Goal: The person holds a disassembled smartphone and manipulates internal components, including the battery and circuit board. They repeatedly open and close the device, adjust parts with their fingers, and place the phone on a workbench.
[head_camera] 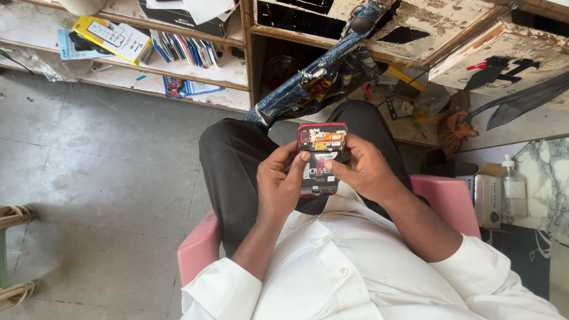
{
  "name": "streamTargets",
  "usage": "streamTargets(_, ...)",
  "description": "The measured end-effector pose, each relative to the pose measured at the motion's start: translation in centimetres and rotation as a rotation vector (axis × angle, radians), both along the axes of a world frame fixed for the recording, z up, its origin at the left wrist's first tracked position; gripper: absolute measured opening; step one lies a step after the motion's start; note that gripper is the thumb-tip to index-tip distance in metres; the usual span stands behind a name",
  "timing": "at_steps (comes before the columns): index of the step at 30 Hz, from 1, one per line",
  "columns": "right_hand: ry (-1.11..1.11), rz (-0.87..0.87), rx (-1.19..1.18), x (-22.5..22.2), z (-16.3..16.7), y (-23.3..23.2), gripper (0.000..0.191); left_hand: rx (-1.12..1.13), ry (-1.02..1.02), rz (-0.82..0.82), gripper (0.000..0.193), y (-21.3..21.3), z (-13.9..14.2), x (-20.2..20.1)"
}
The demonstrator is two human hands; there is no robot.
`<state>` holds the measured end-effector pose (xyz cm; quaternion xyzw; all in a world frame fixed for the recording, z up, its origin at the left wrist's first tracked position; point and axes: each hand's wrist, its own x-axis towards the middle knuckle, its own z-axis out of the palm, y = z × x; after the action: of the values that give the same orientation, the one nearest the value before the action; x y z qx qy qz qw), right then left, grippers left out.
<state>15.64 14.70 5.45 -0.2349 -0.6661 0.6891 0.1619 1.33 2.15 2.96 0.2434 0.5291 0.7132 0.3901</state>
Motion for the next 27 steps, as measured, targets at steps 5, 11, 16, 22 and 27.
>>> streamTargets(5, -0.096, -0.088, -0.029, -1.0, -0.2, -0.7, 0.053, -0.017, -0.199, 0.0, 0.031, 0.6, -1.0, 0.4)
streamTargets(11, -0.12, -0.157, -0.063, -1.4, 0.1, -0.7, 0.047, 0.071, -0.164, -0.072, 0.039, 0.7, -2.0, 0.8)
streamTargets(16, -0.006, -0.093, -0.075, -1.0, 0.6, -0.2, 0.048, 0.065, -0.119, -0.102, 0.042, 0.6, -1.7, 0.8)
streamTargets(22, 0.019, -0.09, -0.14, -0.3, 0.6, -0.1, 0.042, 0.019, -0.042, -0.093, 0.042, 0.2, -0.3, 0.9)
streamTargets(27, 0.066, -0.124, -0.169, -0.3, -0.1, 0.1, 0.036, 0.059, 0.029, -0.098, 0.04, 0.0, 0.6, 1.0)
